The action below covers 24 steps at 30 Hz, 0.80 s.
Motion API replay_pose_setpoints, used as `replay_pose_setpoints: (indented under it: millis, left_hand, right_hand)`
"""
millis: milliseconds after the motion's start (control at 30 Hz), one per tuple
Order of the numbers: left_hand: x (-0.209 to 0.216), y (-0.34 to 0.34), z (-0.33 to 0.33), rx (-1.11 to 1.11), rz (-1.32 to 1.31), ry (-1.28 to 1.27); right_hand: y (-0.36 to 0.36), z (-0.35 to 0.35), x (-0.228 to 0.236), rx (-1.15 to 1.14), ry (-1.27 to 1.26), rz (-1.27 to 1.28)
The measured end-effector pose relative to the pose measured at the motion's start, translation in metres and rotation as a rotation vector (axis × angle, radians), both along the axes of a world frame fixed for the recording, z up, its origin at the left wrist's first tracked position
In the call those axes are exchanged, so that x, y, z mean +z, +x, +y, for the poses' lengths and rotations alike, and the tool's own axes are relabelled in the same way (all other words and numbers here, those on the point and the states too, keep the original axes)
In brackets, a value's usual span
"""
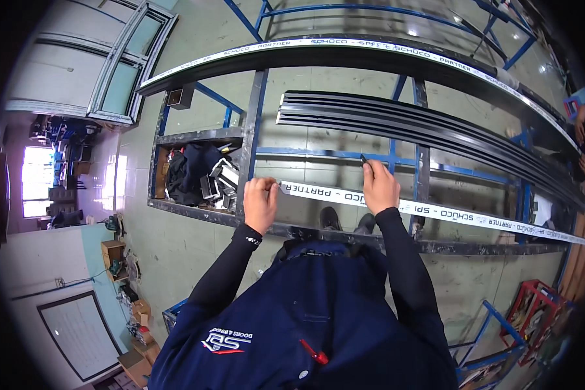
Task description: The person carries long aluminum profiles through a workshop and places them on a blue metal rack. They then apply small black rubber gaskets to the ends of the profiles and use a red-handled tool to press them into place. A coworker assists by applying tape to the profiles.
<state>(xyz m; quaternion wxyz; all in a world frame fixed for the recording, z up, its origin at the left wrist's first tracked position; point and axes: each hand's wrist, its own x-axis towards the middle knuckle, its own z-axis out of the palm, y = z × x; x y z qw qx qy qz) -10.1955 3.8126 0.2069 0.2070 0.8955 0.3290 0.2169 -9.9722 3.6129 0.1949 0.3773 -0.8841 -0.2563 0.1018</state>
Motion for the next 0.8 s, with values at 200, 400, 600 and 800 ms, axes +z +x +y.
replay_pose_setpoints:
  millis: [200,400,600,800]
  left_hand:
    - [-0.007,-0.003,-0.01,0.031,0.092,0.051]
    - [-0.009,0.009,-0.008,0.098,0.169,0.118]
    - [-0.036,-0.004,-0.016,0.249,-0.118,-0.407]
    - [-0.022,0.007,-0.031,0.238,-0.213,-0.431]
  right_hand:
    - [0.001,0.0,0.003,0.001,-0.016,0.022]
    - [0.0,0.002,-0.002,0.012,0.011,-0.015]
    - [-0.001,0.004,-0.003,-0.02,-0.023,0.051]
    - [0.0,0.0,-0.014,-0.074,0.129,0.048]
